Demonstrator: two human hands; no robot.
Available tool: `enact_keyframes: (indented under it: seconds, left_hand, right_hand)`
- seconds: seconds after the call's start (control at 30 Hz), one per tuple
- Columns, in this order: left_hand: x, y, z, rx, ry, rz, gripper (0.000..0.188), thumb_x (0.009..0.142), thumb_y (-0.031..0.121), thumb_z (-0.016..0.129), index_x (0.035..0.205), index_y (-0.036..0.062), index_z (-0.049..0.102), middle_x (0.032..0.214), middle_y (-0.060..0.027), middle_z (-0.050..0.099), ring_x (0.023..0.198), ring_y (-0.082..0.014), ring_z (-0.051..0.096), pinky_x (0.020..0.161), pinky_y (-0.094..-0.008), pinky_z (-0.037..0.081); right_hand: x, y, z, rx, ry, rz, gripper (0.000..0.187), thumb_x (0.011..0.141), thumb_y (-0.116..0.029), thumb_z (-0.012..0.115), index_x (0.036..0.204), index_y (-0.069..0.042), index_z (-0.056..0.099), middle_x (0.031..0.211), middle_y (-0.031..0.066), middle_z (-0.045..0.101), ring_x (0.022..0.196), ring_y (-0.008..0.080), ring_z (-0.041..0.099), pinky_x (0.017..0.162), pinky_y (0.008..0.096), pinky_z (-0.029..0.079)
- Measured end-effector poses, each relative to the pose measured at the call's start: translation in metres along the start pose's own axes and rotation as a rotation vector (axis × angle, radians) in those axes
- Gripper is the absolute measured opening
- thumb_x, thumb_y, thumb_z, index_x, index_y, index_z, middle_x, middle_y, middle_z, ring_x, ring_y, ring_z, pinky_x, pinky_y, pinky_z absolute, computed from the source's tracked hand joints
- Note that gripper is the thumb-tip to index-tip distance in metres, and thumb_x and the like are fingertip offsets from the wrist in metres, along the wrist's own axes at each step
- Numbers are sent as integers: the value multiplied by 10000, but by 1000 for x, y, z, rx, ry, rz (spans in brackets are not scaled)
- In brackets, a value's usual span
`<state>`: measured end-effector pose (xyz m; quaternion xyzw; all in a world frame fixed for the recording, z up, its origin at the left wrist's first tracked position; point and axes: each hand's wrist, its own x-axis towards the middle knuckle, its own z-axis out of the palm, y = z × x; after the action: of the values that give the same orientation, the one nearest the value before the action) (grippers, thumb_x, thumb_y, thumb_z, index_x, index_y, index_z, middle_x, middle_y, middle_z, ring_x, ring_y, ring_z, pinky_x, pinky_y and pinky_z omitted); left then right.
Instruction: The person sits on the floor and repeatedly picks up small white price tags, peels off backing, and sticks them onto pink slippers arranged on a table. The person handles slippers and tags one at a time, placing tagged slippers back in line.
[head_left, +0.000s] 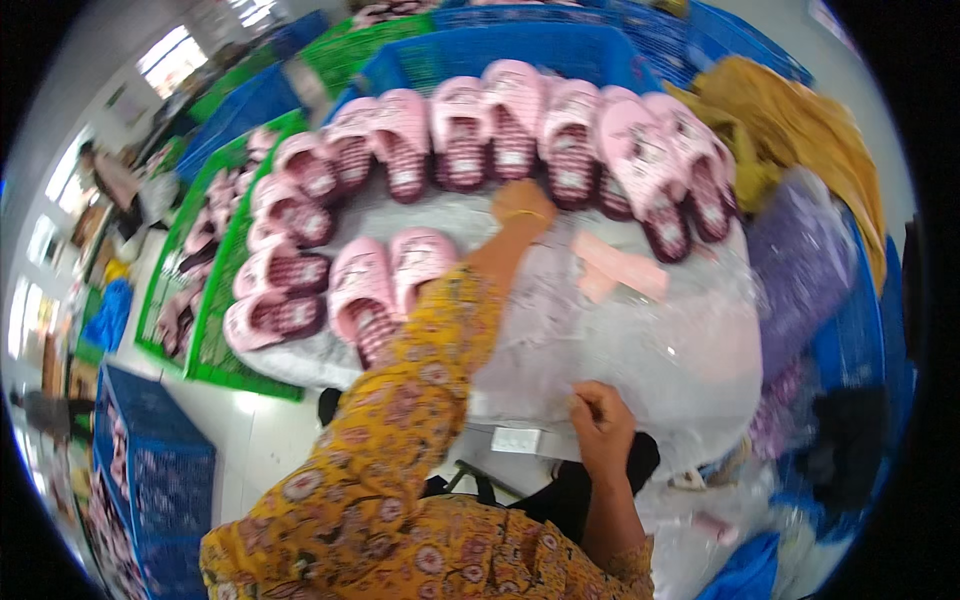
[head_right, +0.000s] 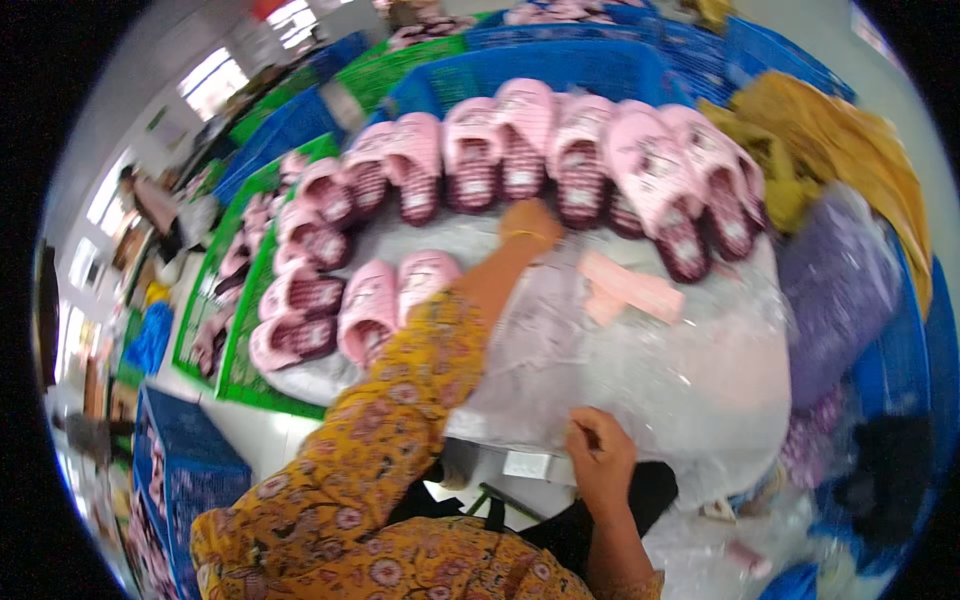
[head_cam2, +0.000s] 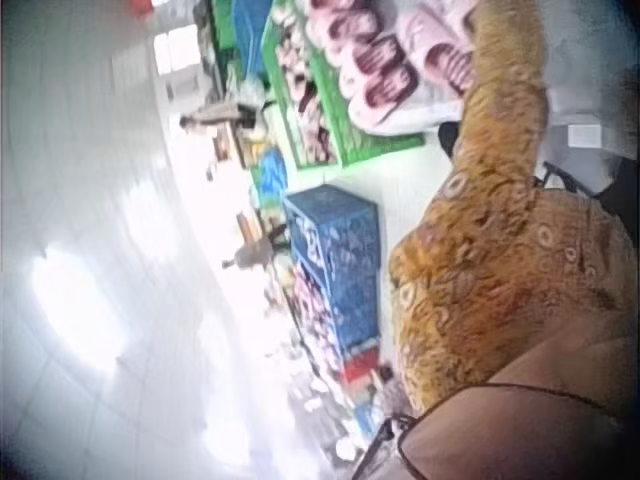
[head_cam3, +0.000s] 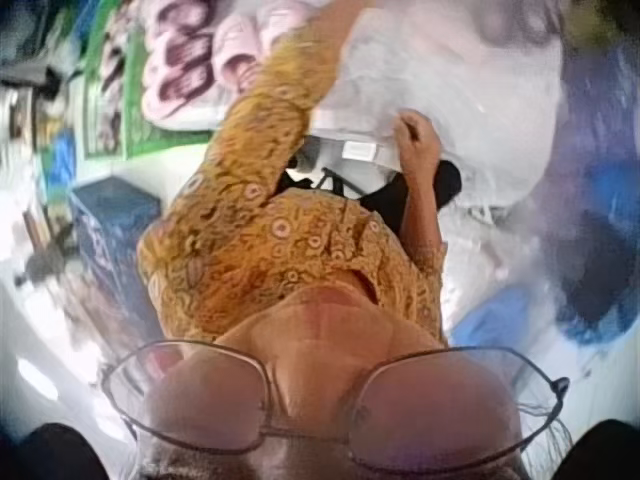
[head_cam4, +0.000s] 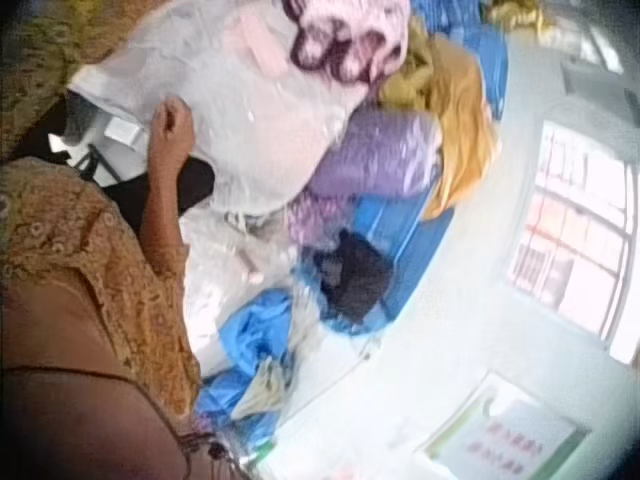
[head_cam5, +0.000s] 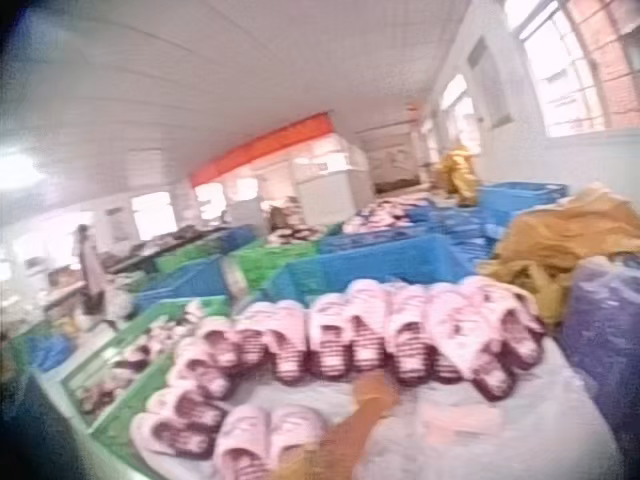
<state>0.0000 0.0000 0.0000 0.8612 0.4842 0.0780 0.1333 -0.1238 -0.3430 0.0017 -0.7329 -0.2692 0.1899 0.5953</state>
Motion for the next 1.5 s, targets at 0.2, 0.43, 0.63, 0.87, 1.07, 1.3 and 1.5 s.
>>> enact_keyframes:
  seconds: [0.2, 0.43, 0.63, 0.87, 1.07, 1.3, 1.5]
  left_hand:
    - [0, -26, -23, -301, 11, -194, 308, 834, 291, 624, 1102, 164, 708, 1153, -74, 689, 1099, -286, 643, 955, -433, 462]
    - [-22, -52, -74, -640, 212, -134, 250, 789, 290, 722, 970, 118, 709, 1019, -121, 709, 941, -314, 679, 784, -430, 518]
    - [-57, -77, -52, -521, -24, 433, 356, 672, 351, 737, 797, 18, 713, 829, -215, 679, 802, -371, 655, 762, -444, 525]
    - [-121, -72, -28, -337, -209, 434, 310, 752, 358, 665, 867, 77, 728, 920, -178, 683, 901, -356, 651, 795, -448, 516]
    - [-156, -64, -62, -396, -40, 440, 205, 829, 290, 614, 841, 119, 725, 1038, -142, 638, 993, -341, 607, 834, -451, 498]
    - [-187, -79, -94, -834, 93, 447, 176, 844, 228, 653, 862, 58, 695, 789, -119, 648, 751, -281, 629, 694, -394, 508]
    - [-226, -100, -103, -1224, -95, 369, 169, 871, 159, 662, 944, 6, 659, 715, -81, 648, 670, -129, 637, 607, -299, 513]
  right_hand:
    - [1, 3, 23, 101, -2, 24, 156, 845, -4, 671, 1000, -1, 656, 868, 31, 657, 758, 95, 598, 700, 238, 485]
    - [3, 1, 22, 112, 24, 3, 147, 849, 26, 646, 995, 16, 640, 876, 36, 632, 777, 92, 567, 710, 235, 470]
    - [7, 12, 24, 69, 1, -61, 151, 884, 27, 622, 1033, 1, 612, 862, -13, 578, 733, 47, 503, 656, 187, 416]
    - [12, 18, 23, 41, 10, -25, 132, 891, 2, 606, 1022, 15, 617, 877, 16, 585, 744, 77, 518, 685, 206, 440]
    - [19, 25, 19, 20, -30, 3, 175, 909, -1, 585, 1083, 19, 592, 913, 32, 583, 756, 77, 518, 681, 197, 432]
    - [18, 25, 23, 62, -58, 2, 222, 918, -11, 588, 1136, 27, 582, 947, 42, 587, 822, 96, 537, 753, 207, 438]
    - [10, 22, 19, -24, -11, -12, 219, 924, -39, 589, 1132, 28, 609, 1017, 62, 621, 893, 122, 566, 787, 242, 471]
